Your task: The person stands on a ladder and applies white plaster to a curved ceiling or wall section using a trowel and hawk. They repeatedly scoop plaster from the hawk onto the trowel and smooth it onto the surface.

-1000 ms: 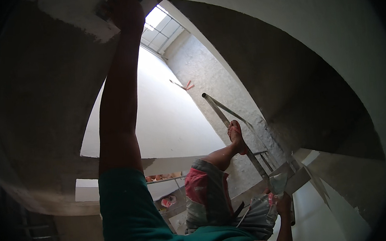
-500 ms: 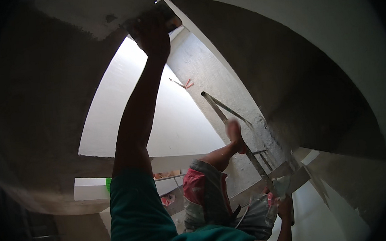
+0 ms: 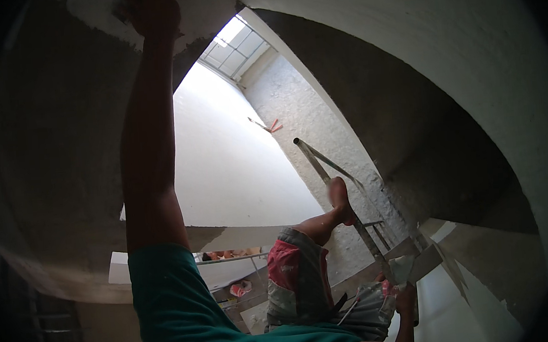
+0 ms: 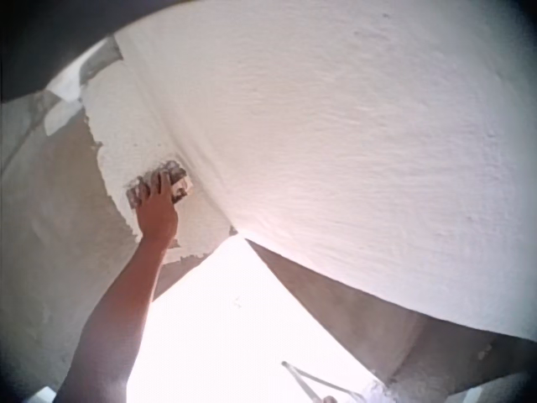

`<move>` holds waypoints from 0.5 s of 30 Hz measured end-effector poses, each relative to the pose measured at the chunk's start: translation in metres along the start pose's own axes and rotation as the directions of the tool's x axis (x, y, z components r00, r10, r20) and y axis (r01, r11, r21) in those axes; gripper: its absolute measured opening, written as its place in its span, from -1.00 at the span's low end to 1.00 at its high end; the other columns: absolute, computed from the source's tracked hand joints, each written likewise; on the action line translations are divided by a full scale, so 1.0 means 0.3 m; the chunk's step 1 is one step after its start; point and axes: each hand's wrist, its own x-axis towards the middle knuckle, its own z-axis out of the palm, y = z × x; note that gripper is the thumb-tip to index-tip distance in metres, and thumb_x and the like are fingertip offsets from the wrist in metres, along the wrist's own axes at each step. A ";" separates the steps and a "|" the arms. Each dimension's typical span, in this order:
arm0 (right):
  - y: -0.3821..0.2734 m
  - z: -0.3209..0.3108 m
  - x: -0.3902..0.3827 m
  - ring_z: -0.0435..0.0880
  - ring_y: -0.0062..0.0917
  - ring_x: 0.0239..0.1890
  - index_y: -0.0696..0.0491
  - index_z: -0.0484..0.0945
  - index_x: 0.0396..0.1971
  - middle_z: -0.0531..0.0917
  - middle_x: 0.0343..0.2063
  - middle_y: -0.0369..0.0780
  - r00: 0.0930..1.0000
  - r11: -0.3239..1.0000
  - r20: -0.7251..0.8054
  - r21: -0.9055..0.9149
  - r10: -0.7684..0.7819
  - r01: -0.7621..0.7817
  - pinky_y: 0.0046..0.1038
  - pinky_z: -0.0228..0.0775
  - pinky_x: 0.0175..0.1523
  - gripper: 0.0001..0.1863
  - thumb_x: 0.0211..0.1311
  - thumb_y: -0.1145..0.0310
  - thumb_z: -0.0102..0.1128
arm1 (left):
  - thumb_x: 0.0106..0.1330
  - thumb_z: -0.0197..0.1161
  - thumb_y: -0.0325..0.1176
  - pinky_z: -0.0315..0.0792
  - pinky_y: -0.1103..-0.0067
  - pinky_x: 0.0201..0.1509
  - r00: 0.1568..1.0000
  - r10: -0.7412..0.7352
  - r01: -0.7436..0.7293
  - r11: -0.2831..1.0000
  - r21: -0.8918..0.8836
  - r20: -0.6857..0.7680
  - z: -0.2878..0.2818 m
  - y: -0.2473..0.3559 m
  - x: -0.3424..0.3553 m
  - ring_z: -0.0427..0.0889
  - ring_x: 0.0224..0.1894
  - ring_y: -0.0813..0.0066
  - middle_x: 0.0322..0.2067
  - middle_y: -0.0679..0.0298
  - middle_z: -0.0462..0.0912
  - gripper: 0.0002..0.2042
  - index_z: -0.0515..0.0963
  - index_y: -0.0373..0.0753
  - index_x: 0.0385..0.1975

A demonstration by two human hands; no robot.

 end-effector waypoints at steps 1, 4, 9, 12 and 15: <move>0.022 0.009 0.001 0.60 -0.04 -0.17 0.18 0.56 -0.23 0.65 -0.31 0.00 1.000 1.000 -0.008 -0.009 -0.006 0.006 -0.20 0.40 -0.09 -0.68 -0.06 0.44 0.30 | 0.30 -0.02 -0.45 -0.05 0.07 0.39 0.999 -0.010 0.008 0.999 0.042 0.047 -0.020 0.014 0.010 0.17 0.32 -0.03 0.27 0.10 0.25 -0.50 0.21 -0.24 0.28; 0.016 -0.007 -0.006 0.59 -0.03 -0.15 0.18 0.55 -0.21 0.65 -0.30 0.01 1.000 1.000 0.026 -0.014 0.017 -0.016 -0.18 0.40 -0.07 -0.68 -0.04 0.43 0.30 | 0.30 -0.02 -0.43 -0.06 0.07 0.39 1.000 -0.015 0.015 1.000 0.025 0.023 0.018 0.021 0.021 0.16 0.32 -0.04 0.26 0.10 0.27 -0.50 0.21 -0.24 0.28; 0.046 -0.014 -0.002 0.59 -0.03 -0.13 0.18 0.55 -0.18 0.65 -0.27 0.02 1.000 0.999 0.021 -0.051 -0.003 0.004 -0.17 0.40 -0.06 -0.64 -0.03 0.40 0.31 | 0.22 0.06 -0.29 0.13 -0.10 0.15 0.989 0.128 -0.115 0.982 0.147 -0.080 0.135 0.000 -0.017 0.34 0.14 -0.17 0.15 -0.02 0.36 -0.45 0.23 -0.19 0.26; 0.039 -0.018 -0.008 0.59 -0.03 -0.12 0.17 0.55 -0.16 0.65 -0.25 0.02 1.000 1.000 -0.008 -0.030 0.003 -0.003 -0.18 0.41 -0.06 -0.62 -0.04 0.38 0.33 | 0.17 0.12 -0.26 0.19 -0.19 0.07 0.978 0.197 -0.181 0.962 0.204 -0.064 0.189 0.072 -0.128 0.40 0.07 -0.25 0.10 -0.16 0.37 -0.40 0.21 -0.20 0.26; 0.054 -0.015 -0.013 0.59 -0.03 -0.11 0.16 0.55 -0.15 0.65 -0.24 0.02 0.999 0.999 -0.025 0.023 -0.029 0.030 -0.18 0.41 -0.06 -0.61 -0.04 0.38 0.34 | 0.18 0.13 -0.25 0.16 -0.18 0.12 0.975 0.221 -0.218 0.968 0.127 -0.006 0.160 0.172 -0.274 0.39 0.08 -0.26 0.11 -0.20 0.35 -0.39 0.20 -0.20 0.27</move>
